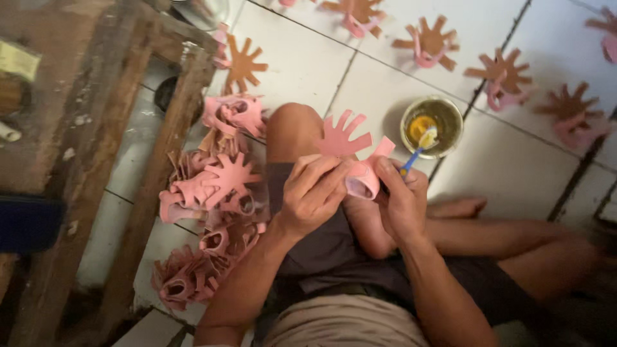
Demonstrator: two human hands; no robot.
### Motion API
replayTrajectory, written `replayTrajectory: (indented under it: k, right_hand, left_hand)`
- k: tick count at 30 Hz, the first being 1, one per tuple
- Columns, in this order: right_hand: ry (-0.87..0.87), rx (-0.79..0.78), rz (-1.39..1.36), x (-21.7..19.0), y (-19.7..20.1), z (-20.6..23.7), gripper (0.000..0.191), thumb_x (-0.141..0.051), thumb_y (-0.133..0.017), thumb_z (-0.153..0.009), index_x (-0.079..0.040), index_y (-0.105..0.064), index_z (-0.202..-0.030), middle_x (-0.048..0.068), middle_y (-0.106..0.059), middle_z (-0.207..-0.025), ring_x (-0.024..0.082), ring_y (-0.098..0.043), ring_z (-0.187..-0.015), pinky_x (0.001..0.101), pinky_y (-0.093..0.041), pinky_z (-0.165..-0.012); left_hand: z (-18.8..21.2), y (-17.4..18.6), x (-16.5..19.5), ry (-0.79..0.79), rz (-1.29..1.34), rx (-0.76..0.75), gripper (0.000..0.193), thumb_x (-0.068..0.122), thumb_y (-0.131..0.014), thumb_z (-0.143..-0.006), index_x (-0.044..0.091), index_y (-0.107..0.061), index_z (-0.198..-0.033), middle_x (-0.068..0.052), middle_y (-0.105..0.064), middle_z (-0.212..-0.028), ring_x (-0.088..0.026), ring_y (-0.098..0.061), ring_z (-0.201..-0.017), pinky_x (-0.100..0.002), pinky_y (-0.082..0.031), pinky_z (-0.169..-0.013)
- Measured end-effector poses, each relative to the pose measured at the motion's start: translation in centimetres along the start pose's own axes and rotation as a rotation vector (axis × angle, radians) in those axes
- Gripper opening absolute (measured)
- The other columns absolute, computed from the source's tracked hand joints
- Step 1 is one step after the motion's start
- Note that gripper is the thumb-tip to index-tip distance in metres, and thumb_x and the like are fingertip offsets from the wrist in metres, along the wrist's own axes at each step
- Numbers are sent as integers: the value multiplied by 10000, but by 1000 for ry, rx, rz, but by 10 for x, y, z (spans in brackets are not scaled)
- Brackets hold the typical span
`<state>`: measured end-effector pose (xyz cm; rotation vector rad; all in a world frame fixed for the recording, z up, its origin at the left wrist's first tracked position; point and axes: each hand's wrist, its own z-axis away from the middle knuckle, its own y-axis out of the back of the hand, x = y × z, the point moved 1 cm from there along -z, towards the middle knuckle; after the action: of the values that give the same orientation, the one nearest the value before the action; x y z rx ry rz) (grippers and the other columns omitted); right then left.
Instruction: The person sits on the floor and uses a toothbrush to spread glue from a bowl onto flower-shaped foam and pink sandal components, coating each piece and setting it aside with finished pieces on the floor.
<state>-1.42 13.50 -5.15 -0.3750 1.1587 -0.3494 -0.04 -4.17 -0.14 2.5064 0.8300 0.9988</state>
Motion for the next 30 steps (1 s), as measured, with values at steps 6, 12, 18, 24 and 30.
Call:
replayTrajectory:
  k: [6, 12, 18, 24, 30]
  right_hand:
    - [108, -28, 282, 4, 33, 9, 246, -127, -634, -1092, 43, -698, -926, -7, -605, -806, 46, -508, -706, 207, -394, -602]
    - [194, 154, 420, -30, 63, 27, 183, -105, -629, -1037, 21, -744, -971, -11, -636, -742, 24, -490, -614, 191, -364, -552]
    - [107, 129, 517, -57, 70, 47, 225, -70, -644, -951, 10, -727, -1145, -27, -684, -878, 2, -417, -587, 183, -320, -503]
    - [149, 147, 463, -52, 80, 56, 320, -45, -671, -947, 17, -667, -1261, -37, -642, -1031, -14, -506, -699, 167, -372, -586]
    - [165, 211, 387, -61, 98, 64, 276, -51, -644, -1018, 36, -718, -1269, -10, -619, -914, 7, -460, -669, 163, -342, -578]
  left_hand:
    - [-8, -6, 14, -169, -10, -163, 268, -57, -741, -832, -64, -669, -1090, -132, -689, -1142, -289, -666, -1048, -409, -548, -911]
    - [6, -24, 23, 576, 614, -133, 300, 0, -703, -916, -33, -707, -1214, -88, -688, -1131, -161, -683, -1012, -262, -557, -871]
    - [26, -49, 26, 1029, 1267, -122, 327, 73, -759, -981, -78, -685, -1261, -59, -667, -988, -98, -612, -837, -238, -488, -714]
    - [25, -63, 32, 1184, 1307, -72, 337, 52, -748, -892, -44, -653, -1200, -66, -692, -969, -104, -645, -803, -231, -520, -698]
    - [21, -64, 37, 1232, 1352, -212, 276, 5, -727, -887, -60, -668, -1149, -58, -686, -937, -106, -632, -767, -231, -513, -658]
